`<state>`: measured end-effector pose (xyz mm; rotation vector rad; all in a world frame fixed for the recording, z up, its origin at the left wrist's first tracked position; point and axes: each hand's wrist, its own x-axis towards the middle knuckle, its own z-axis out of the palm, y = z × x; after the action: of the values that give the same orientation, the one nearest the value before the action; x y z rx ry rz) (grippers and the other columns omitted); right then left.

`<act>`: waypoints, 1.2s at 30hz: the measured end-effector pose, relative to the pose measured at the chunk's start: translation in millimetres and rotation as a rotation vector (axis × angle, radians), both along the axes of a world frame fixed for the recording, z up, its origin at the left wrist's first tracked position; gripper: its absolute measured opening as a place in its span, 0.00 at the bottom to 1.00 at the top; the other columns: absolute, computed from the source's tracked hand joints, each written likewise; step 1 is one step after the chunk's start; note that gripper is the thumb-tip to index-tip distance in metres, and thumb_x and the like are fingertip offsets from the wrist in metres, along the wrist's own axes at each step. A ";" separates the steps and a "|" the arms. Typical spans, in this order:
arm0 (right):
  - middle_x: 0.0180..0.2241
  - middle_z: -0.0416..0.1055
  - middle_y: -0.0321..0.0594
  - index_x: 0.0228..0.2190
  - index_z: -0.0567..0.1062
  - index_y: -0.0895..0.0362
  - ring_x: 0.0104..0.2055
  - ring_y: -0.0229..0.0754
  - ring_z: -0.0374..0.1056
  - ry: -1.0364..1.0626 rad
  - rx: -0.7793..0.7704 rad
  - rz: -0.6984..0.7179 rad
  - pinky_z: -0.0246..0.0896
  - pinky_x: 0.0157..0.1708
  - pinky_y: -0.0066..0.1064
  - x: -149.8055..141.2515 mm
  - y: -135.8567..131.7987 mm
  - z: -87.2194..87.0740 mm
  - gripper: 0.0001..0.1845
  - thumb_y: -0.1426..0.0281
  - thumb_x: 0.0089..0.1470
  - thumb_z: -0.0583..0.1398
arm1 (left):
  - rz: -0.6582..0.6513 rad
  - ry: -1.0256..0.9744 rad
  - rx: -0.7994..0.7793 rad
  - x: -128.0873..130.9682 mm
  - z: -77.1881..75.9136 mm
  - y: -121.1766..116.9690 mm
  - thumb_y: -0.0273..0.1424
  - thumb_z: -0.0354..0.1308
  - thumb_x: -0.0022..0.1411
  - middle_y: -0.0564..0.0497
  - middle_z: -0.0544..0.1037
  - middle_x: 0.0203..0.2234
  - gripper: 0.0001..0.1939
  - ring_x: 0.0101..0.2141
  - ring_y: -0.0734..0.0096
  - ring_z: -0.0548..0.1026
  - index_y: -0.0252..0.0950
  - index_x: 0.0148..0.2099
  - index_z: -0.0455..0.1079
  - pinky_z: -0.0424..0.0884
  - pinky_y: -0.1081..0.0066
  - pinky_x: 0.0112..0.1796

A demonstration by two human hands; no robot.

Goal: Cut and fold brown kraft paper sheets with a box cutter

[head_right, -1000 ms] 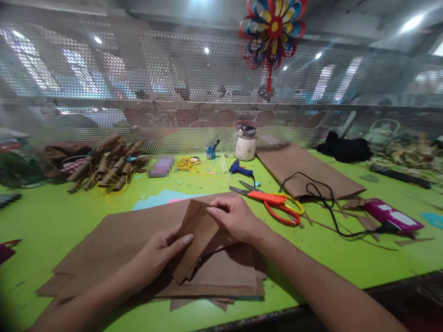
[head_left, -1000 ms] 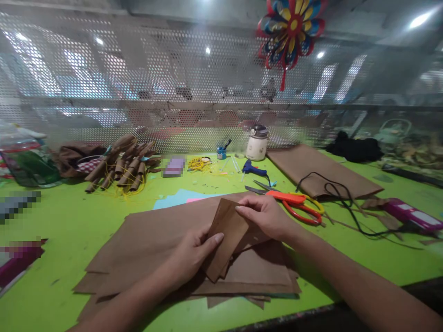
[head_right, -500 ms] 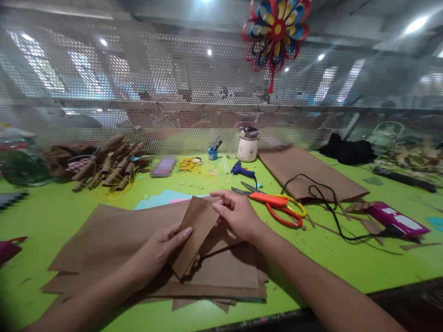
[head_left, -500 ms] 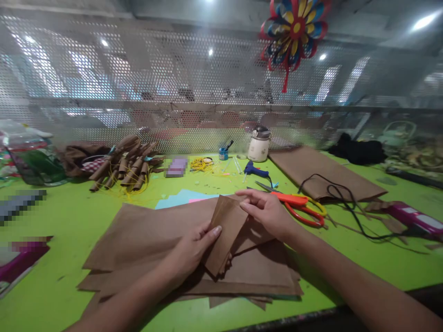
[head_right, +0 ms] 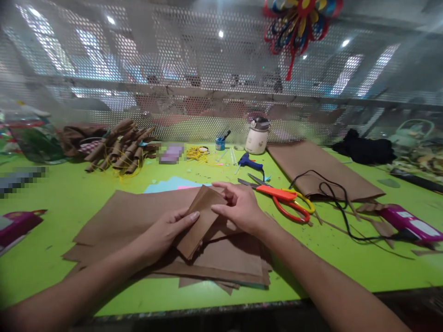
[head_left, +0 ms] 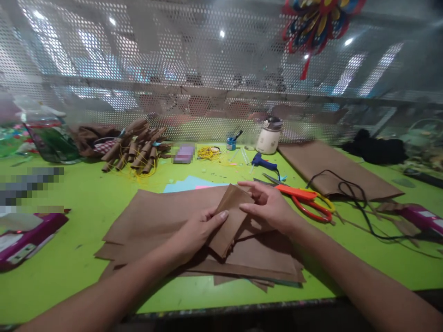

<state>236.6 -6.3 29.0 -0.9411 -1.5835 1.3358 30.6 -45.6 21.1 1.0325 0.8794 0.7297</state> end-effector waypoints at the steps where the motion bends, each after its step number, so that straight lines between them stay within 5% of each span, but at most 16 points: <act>1: 0.40 0.76 0.41 0.49 0.73 0.54 0.41 0.45 0.73 0.013 -0.008 0.008 0.70 0.37 0.34 -0.8 0.1 -1.2 0.28 0.66 0.43 0.68 | -0.010 0.008 0.006 0.1 1.2 0.0 0.45 0.61 0.58 0.48 0.79 0.28 0.27 0.24 0.69 0.75 0.33 0.54 0.70 0.71 0.72 0.28; 8: 0.35 0.77 0.40 0.45 0.76 0.56 0.31 0.40 0.71 0.015 -0.019 -0.044 0.68 0.27 0.31 1.7 6.0 -6.6 0.25 0.62 0.43 0.68 | 0.040 -0.023 0.072 -2.4 6.4 3.4 0.40 0.66 0.55 0.47 0.80 0.36 0.24 0.34 0.66 0.77 0.33 0.51 0.70 0.71 0.71 0.36; 14: 0.38 0.76 0.42 0.49 0.73 0.58 0.35 0.41 0.71 -0.056 -0.007 -0.053 0.68 0.33 0.32 9.9 8.0 -4.5 0.29 0.62 0.45 0.67 | 0.077 0.039 0.134 -5.0 5.7 7.2 0.37 0.68 0.51 0.48 0.80 0.34 0.27 0.32 0.65 0.78 0.35 0.50 0.66 0.71 0.69 0.35; 20: 0.36 0.75 0.39 0.58 0.65 0.53 0.38 0.43 0.72 -0.095 0.036 0.053 0.67 0.35 0.33 13.7 4.5 4.0 0.37 0.66 0.46 0.67 | -0.018 0.097 0.221 -3.1 6.3 9.6 0.35 0.64 0.55 0.53 0.76 0.29 0.26 0.29 0.69 0.75 0.36 0.54 0.63 0.68 0.71 0.32; 25: 0.39 0.77 0.40 0.49 0.75 0.55 0.42 0.43 0.71 -0.077 0.112 0.041 0.65 0.39 0.33 20.2 11.3 1.4 0.27 0.69 0.44 0.66 | 0.009 0.340 0.499 -6.2 5.4 13.7 0.41 0.59 0.61 0.54 0.71 0.25 0.29 0.26 0.73 0.69 0.34 0.60 0.60 0.63 0.73 0.29; 28: 0.40 0.77 0.40 0.38 0.80 0.57 0.42 0.42 0.70 -0.088 0.132 -0.085 0.64 0.41 0.33 28.6 21.3 -3.2 0.16 0.71 0.42 0.66 | 0.030 0.621 0.694 -13.2 10.1 14.0 0.44 0.59 0.59 0.44 0.75 0.40 0.34 0.38 0.62 0.73 0.34 0.62 0.59 0.67 0.65 0.41; 32: 0.31 0.76 0.38 0.32 0.81 0.58 0.25 0.33 0.62 -0.028 -0.026 -0.225 0.59 0.26 0.28 39.4 33.4 -8.7 0.13 0.71 0.38 0.65 | -0.284 0.902 0.808 -23.6 24.6 10.4 0.48 0.59 0.58 0.43 0.68 0.57 0.33 0.55 0.50 0.66 0.40 0.62 0.62 0.59 0.57 0.55; 36: 0.24 0.73 0.35 0.28 0.81 0.60 0.23 0.31 0.59 0.134 -0.071 -0.301 0.56 0.22 0.25 45.4 40.4 -8.4 0.12 0.74 0.34 0.65 | -0.482 1.065 0.852 -30.3 34.4 6.3 0.54 0.58 0.57 0.42 0.62 0.62 0.39 0.59 0.47 0.60 0.40 0.65 0.59 0.56 0.55 0.58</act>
<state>282.0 34.2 20.6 -1.0626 -1.2448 1.2210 0.4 -39.3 55.5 2.4095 1.1417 0.0450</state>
